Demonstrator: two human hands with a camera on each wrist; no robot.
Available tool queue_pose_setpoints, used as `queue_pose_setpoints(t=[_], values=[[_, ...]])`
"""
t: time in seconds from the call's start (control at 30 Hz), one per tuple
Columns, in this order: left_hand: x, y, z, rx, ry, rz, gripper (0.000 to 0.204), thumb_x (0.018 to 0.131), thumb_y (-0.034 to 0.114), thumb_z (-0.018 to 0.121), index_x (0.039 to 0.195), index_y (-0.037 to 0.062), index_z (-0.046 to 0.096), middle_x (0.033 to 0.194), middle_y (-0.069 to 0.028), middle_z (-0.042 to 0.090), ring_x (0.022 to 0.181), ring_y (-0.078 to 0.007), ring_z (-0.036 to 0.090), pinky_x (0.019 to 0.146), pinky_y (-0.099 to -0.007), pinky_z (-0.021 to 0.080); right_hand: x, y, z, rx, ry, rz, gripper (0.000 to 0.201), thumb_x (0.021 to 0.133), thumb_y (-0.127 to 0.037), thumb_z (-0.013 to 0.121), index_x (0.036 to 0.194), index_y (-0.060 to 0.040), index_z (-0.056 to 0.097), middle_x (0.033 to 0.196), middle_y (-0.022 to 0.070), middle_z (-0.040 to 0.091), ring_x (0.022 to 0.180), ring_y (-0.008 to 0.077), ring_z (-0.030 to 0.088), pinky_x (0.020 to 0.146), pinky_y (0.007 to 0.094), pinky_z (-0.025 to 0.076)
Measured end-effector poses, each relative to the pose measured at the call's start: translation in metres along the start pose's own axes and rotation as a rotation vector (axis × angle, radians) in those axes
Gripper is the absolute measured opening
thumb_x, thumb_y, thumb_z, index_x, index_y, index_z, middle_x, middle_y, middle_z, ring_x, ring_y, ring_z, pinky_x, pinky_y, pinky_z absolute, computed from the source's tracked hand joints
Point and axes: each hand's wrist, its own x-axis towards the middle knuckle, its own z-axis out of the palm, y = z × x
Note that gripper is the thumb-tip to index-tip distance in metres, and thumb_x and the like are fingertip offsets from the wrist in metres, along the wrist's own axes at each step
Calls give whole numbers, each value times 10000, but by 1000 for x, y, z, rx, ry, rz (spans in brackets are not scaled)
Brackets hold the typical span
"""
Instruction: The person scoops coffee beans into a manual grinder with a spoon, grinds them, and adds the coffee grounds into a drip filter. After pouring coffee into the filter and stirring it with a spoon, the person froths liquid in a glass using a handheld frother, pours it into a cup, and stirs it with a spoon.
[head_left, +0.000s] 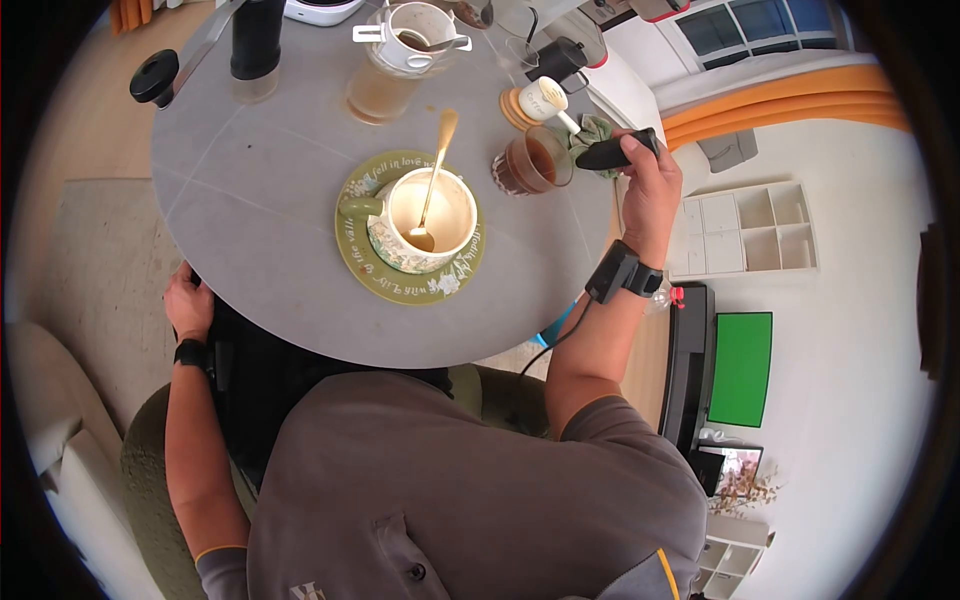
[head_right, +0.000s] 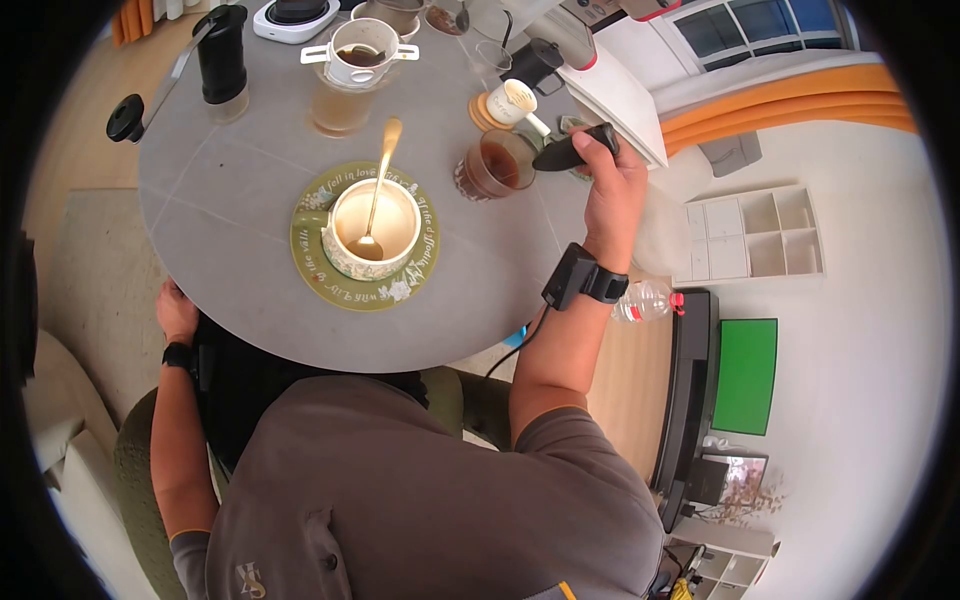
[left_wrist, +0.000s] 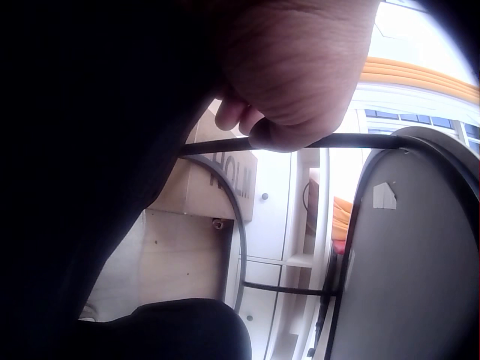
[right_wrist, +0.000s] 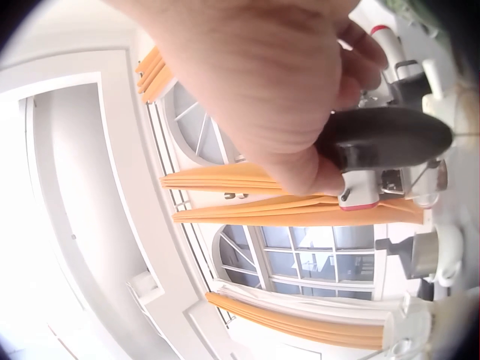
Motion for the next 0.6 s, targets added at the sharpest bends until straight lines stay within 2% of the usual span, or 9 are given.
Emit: queue_pose_setpoints(t=[0.1, 0.2, 0.23, 0.3, 0.43, 0.5, 0.6], values=[[-2, 6, -6, 4, -14, -10, 388, 892, 384, 687, 1164, 109, 713, 1079, -232, 711, 1013, -434, 666, 872, -510, 531, -1, 2, 8, 167, 30, -64, 282, 905, -180, 732, 1097, 27, 734, 1021, 63, 737, 875, 104, 637, 755, 251, 459], [-4, 7, -6, -9, -1, 3, 388, 889, 382, 691, 1160, 105, 712, 1076, -231, 712, 1007, -435, 667, 869, -508, 531, -1, -2, 7, 5, 75, -15, 286, 904, -172, 732, 1104, 32, 730, 1016, 66, 735, 866, 102, 631, 755, 247, 458], [-3, 5, -4, -19, 23, 1, 387, 888, 381, 692, 1156, 103, 711, 1073, -231, 713, 1006, -435, 667, 866, -508, 532, -2, -1, 6, 5, 75, -16, 286, 904, -172, 732, 1104, 32, 730, 1016, 66, 735, 866, 102, 631, 755, 247, 458], [-2, 2, -2, -8, 18, 3, 388, 887, 381, 692, 1154, 100, 709, 1072, -231, 712, 1005, -436, 667, 864, -509, 532, -3, 1, 3, 149, -38, -38, 290, 901, -170, 733, 1106, 35, 729, 1013, 68, 736, 846, 96, 621, 746, 245, 452], [-2, 1, -1, -12, 11, 0, 389, 885, 378, 692, 1152, 95, 702, 1067, -233, 712, 1002, -438, 665, 858, -514, 530, -2, -2, 7, 173, 41, -65, 292, 901, -175, 731, 1105, 34, 729, 1011, 72, 735, 824, 95, 615, 740, 245, 449], [-2, 2, -2, -7, 11, 9, 388, 883, 376, 693, 1150, 95, 704, 1067, -234, 712, 1002, -438, 665, 859, -515, 530, -2, -3, 7, -26, 68, -24, 292, 901, -178, 730, 1104, 31, 731, 1006, 67, 734, 814, 87, 597, 733, 239, 441], [-1, 3, -3, -9, 7, -2, 381, 881, 373, 695, 1142, 96, 707, 1065, -234, 712, 1000, -439, 666, 860, -514, 532, -5, -1, 5, 107, -20, -59, 288, 901, -178, 731, 1103, 28, 733, 1009, 61, 734, 815, 82, 593, 732, 232, 435]])
